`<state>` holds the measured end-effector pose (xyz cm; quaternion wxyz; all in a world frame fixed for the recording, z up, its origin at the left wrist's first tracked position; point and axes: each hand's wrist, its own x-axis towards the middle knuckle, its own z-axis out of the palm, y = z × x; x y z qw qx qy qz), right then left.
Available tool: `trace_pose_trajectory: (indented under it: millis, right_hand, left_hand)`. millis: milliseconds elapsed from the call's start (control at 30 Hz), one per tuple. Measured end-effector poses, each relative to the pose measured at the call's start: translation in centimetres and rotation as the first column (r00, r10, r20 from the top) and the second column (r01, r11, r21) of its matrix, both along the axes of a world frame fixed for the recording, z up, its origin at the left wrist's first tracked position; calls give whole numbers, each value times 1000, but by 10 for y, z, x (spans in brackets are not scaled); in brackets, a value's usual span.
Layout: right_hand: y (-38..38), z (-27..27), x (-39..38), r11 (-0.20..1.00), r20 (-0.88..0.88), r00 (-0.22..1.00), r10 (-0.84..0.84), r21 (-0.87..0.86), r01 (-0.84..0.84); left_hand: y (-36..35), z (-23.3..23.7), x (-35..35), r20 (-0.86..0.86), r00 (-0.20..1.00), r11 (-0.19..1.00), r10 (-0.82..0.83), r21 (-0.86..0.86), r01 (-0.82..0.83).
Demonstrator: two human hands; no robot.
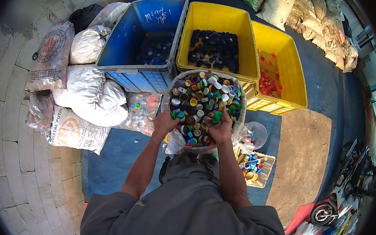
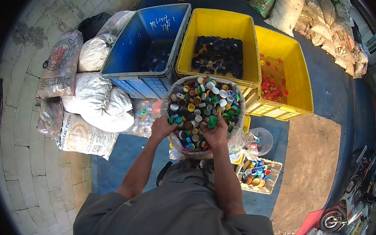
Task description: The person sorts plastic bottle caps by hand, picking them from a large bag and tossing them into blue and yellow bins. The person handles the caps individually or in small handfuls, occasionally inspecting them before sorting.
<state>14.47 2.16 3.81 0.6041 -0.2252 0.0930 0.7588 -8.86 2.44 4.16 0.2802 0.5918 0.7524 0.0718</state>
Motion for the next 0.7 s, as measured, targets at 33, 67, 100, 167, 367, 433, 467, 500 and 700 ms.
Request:
trace_pose_trajectory:
  millis: [33,67,100,167,367,433,467,500,700]
  right_hand:
    - [-1,-1,-2,999,36,999,9,-39,-7]
    - [-2,-1,-4,997,72,997,18,-76,-13]
    - [-4,1,-5,993,109,994,28,-114,-16]
    - [-9,4,-10,992,199,974,107,-90,-91]
    - [-13,-28,-15,939,220,916,335,10,-345]
    - [-12,-14,-22,924,297,881,369,-15,-382]
    - [-11,-6,-23,914,337,860,383,-8,-405]
    - [-11,3,-24,904,377,837,396,-2,-427]
    - [-12,28,-26,867,723,569,392,-83,-492]
  left_hand:
    - [1,-1,-3,41,999,1000,3,-7,-2]
    - [1,-2,-6,138,990,1000,-13,13,11]
    - [2,-1,-8,233,972,999,-31,34,23]
    - [2,0,-8,447,894,998,-14,57,-12]
    - [-7,36,25,858,509,991,66,1,-130]
    - [-8,45,36,921,376,990,104,-61,-124]
    - [-8,41,41,918,389,991,72,-23,-128]
    - [-9,34,45,915,402,991,40,14,-131]
    - [-13,35,54,860,500,993,-100,122,-10]
